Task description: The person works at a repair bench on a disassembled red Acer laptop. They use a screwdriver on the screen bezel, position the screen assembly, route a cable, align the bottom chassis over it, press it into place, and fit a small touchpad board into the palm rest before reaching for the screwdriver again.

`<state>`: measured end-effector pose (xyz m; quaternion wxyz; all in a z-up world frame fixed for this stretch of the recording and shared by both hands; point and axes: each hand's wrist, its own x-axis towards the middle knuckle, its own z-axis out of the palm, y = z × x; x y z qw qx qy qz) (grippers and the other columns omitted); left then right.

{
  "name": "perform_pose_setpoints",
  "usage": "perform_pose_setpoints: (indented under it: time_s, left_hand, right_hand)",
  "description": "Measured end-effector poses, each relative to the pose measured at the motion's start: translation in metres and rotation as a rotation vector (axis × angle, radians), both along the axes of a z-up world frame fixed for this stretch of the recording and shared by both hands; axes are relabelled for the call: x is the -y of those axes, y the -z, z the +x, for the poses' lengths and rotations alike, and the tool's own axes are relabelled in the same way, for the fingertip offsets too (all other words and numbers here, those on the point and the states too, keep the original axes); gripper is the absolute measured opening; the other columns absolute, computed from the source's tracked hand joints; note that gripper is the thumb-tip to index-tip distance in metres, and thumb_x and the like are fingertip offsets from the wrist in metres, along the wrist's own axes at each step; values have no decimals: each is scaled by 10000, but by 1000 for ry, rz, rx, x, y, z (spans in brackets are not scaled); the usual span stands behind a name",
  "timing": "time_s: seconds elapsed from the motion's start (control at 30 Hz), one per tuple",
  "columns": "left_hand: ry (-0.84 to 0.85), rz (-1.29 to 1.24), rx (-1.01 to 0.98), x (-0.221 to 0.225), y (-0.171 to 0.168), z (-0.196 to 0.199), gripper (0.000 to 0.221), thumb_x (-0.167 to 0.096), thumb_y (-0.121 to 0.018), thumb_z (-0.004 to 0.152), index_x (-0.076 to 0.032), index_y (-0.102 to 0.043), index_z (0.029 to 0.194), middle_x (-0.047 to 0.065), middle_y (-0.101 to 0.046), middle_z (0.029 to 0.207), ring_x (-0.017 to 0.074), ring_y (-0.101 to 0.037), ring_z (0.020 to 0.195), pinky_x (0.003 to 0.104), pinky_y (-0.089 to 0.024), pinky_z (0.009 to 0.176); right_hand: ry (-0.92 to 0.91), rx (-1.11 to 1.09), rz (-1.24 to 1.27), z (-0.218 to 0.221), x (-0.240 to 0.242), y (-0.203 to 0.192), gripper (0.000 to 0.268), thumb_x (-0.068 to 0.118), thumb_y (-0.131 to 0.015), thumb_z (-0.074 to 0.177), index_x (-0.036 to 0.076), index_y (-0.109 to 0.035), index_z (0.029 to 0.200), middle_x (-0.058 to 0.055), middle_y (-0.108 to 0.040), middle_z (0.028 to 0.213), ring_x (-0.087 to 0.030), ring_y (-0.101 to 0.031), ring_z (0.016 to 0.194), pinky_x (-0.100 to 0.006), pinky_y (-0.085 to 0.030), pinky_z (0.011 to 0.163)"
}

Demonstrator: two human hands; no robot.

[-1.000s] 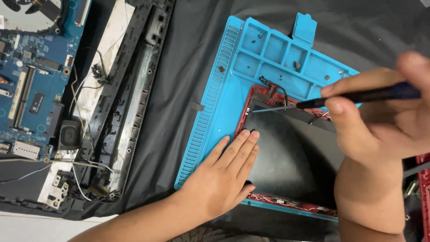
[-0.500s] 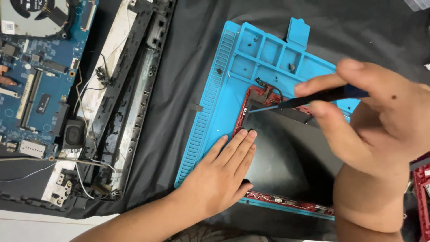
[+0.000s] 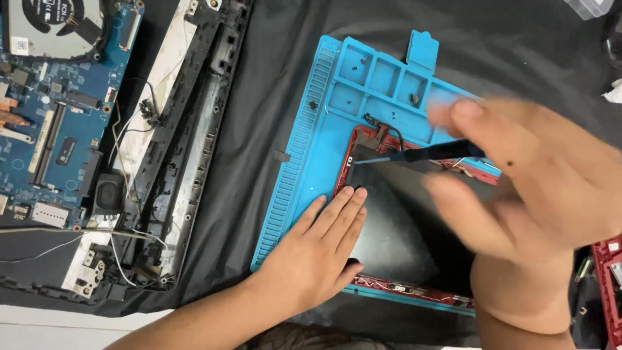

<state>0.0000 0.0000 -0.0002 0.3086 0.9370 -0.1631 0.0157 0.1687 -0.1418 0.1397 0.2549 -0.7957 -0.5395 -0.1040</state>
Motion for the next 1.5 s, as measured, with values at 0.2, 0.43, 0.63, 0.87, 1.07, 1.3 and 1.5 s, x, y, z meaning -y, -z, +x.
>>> perform_pose_setpoints:
  time_s: [0.2, 0.43, 0.63, 0.87, 1.07, 1.3, 1.5]
  left_hand:
    - [10, -1, -14, 0, 0, 1, 751, -412, -610, 915, 98, -456, 1445, 247, -323, 1619, 364, -287, 1516, 515, -265, 1194]
    - [5, -12, -20, 0, 0, 1, 745, -410, -611, 914, 96, -460, 1440, 243, -328, 1618, 360, -288, 1515, 513, -264, 1193]
    - [6, -32, -20, -2, -3, 2, 750, -400, -637, 894, 102, -470, 1427, 253, -337, 1607, 373, -306, 1504, 517, -279, 1185]
    - [-5, -48, 28, -4, -6, 1, 705, -383, -651, 888, 109, -522, 1376, 268, -382, 1579, 383, -343, 1484, 528, -309, 1167]
    - [-172, -165, 346, -14, -12, -5, 387, -210, -671, 893, 50, -691, 1178, 181, -639, 1340, 293, -613, 1223, 444, -458, 983]
    - [-348, -172, 531, -29, -24, 0, 248, -107, -657, 837, -3, -730, 1050, 93, -727, 1123, 223, -704, 959, 365, -458, 810]
    - [-389, -145, 520, -30, -22, 0, 207, -110, -663, 852, -17, -727, 1026, 77, -730, 1085, 221, -694, 920, 374, -455, 798]
  right_hand:
    - [75, -136, -19, 1, 10, 5, 277, 17, -760, 1011, -47, -639, 1253, -211, -739, 1150, -276, -764, 902, -266, -606, 746]
    - [131, -146, 0, -13, 24, 20, 203, -1, -649, 1132, -43, -602, 1325, -205, -757, 1309, -222, -833, 1079, -196, -622, 830]
    - [167, 145, -30, -14, 5, 8, 400, 146, -833, 921, -114, -672, 1178, -182, -736, 962, -311, -748, 815, -315, -554, 679]
    - [178, -22, -26, -12, 1, 7, 279, 83, -783, 974, -72, -673, 1178, -129, -769, 976, -193, -745, 740, -247, -560, 661]
    - [39, 184, 47, -10, 1, 12, 424, 122, -842, 865, -127, -630, 1137, -190, -739, 983, -319, -752, 835, -333, -597, 706]
    - [58, -107, 216, -11, 5, 29, 397, 31, -871, 996, -19, -612, 1293, -180, -709, 1067, -241, -788, 941, -286, -639, 816]
    - [9, 12, 94, -10, 7, 22, 333, 27, -821, 989, -69, -649, 1257, -162, -735, 1111, -270, -794, 974, -293, -633, 821]
